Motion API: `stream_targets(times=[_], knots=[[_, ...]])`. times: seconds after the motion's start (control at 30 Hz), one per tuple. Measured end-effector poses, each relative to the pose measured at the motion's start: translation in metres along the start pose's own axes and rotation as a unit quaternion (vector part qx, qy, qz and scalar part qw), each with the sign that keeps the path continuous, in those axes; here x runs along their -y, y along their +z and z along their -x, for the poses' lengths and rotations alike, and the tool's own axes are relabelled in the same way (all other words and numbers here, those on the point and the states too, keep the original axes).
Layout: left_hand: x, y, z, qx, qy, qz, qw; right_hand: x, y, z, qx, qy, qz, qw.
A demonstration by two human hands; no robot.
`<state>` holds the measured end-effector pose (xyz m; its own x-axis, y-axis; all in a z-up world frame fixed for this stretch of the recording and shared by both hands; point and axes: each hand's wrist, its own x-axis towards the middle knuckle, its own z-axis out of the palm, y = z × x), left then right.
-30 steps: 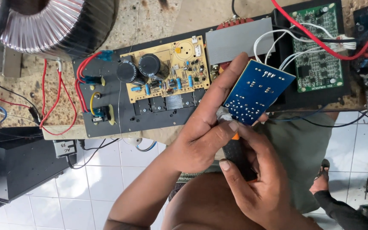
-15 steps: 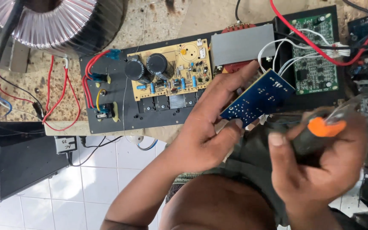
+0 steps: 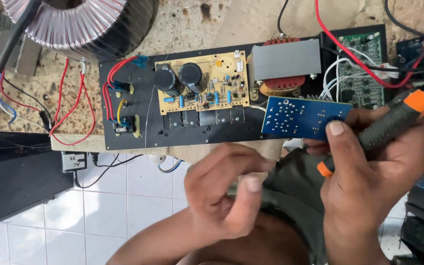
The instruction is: The person uses a multimeter to test a circuit board, then uses a screwdriver to unscrew and remove a small blue PCB. They subsequently use wire cutters to trim the leads of components on the removed board.
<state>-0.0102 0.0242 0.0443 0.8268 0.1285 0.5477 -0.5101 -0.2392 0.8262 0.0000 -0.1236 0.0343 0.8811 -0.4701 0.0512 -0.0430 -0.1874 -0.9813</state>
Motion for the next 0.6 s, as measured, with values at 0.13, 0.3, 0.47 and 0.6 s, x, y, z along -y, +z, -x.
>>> stream_targets(times=[0.13,0.3,0.47,0.6], knots=[[-0.001,0.011,0.018,0.094,-0.274,0.111,0.951,-0.008,0.004,0.01,-0.058,0.06,-0.079,0.993],[0.014,0.042,0.03,0.017,-0.383,0.354,0.853,-0.017,0.007,0.021,-0.052,0.078,-0.131,0.987],[0.015,0.049,0.019,-0.003,-0.374,0.24,0.896,-0.022,-0.003,0.026,-0.027,0.105,-0.122,0.987],[0.026,0.052,0.022,-0.036,-0.368,0.359,0.857,-0.028,-0.016,0.034,-0.021,0.071,-0.114,0.991]])
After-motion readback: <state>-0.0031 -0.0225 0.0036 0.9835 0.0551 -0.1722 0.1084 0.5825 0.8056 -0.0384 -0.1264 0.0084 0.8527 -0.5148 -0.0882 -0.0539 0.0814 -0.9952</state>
